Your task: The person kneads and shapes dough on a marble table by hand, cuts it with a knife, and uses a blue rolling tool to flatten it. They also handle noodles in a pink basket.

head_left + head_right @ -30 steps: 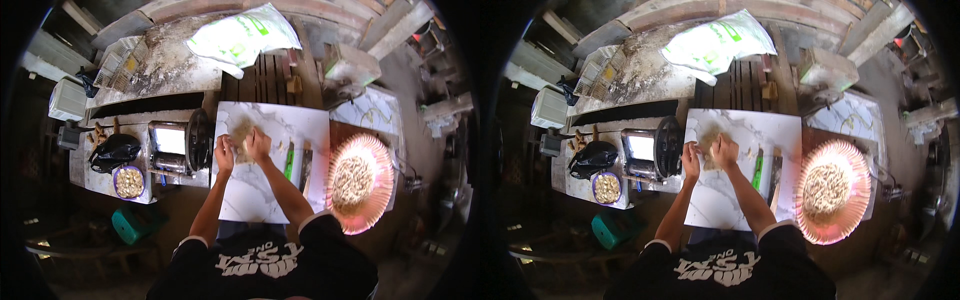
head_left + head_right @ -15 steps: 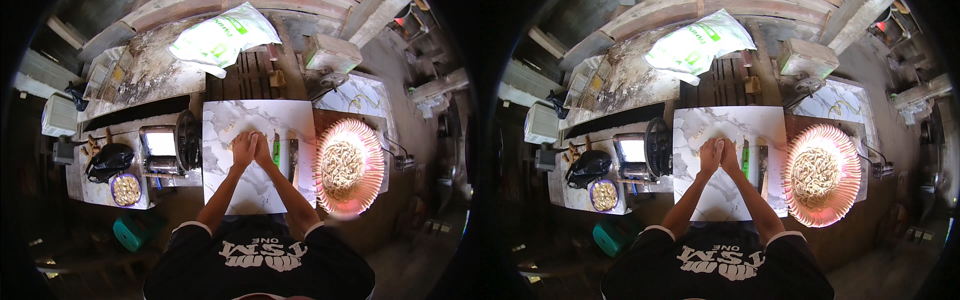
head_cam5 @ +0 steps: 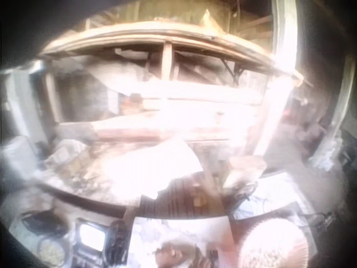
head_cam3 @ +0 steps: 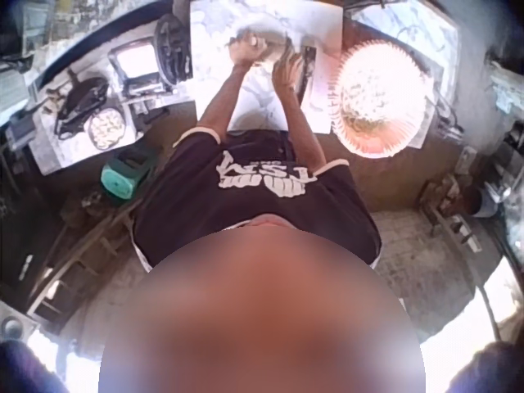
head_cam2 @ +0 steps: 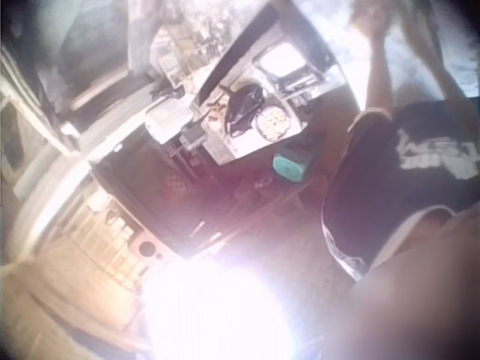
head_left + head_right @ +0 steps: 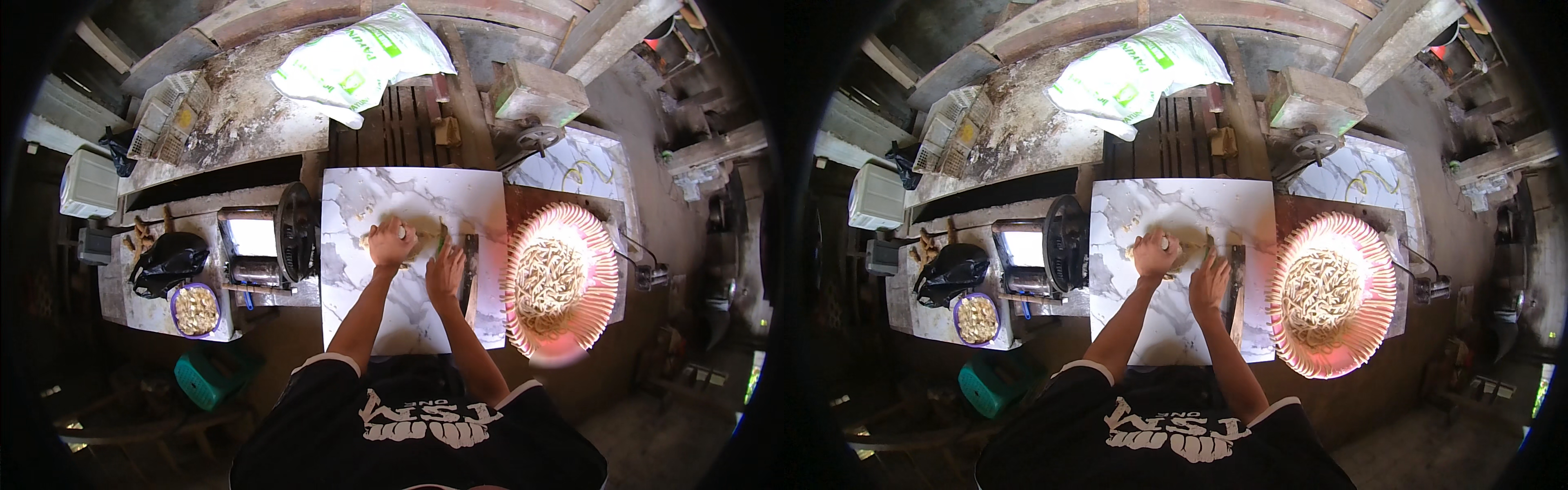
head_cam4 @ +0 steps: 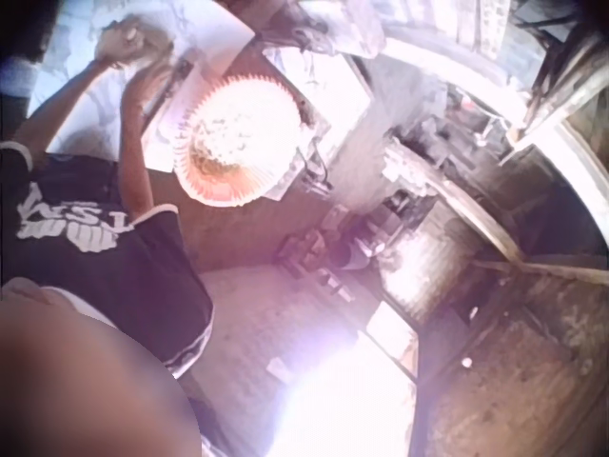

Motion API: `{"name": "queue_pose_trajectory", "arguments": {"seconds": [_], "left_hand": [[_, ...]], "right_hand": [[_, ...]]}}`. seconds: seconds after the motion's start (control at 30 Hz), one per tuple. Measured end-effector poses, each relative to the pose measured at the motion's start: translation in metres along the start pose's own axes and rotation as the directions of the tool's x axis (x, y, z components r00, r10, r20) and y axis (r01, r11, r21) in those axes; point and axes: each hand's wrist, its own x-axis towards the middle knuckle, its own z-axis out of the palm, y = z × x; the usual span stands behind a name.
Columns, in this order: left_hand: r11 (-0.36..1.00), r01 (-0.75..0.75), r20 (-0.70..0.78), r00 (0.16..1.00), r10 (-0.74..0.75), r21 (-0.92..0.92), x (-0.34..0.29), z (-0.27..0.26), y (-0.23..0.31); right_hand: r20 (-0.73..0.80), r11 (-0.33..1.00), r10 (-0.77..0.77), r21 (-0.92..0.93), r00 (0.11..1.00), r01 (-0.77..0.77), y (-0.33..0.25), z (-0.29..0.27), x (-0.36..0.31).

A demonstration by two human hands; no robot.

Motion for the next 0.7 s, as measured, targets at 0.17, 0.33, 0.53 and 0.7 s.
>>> {"name": "queue_pose_trajectory", "arguments": {"seconds": [0.17,0.33,0.53,0.7], "left_hand": [[0.999,-0.024,0.038,0.999,0.025,-0.024,0.01,0.004,0.002],[0.984,-0.11,0.053,0.991,0.119,-0.143,0.011,0.005,-0.013],[0.973,-0.157,0.058,0.984,0.169,-0.166,0.009,0.005,-0.009],[0.972,-0.153,0.039,0.986,0.162,-0.18,0.003,-0.005,-0.018]], "right_hand": [[0.156,0.998,0.023,0.051,0.987,-0.032,0.016,-0.001,-0.003],[0.362,0.925,0.124,0.295,0.924,-0.24,0.019,-0.023,-0.02],[0.255,0.939,0.101,0.295,0.962,-0.177,0.007,-0.008,0.019],[0.343,0.945,0.108,0.255,0.933,-0.204,0.002,-0.018,0.015]]}}
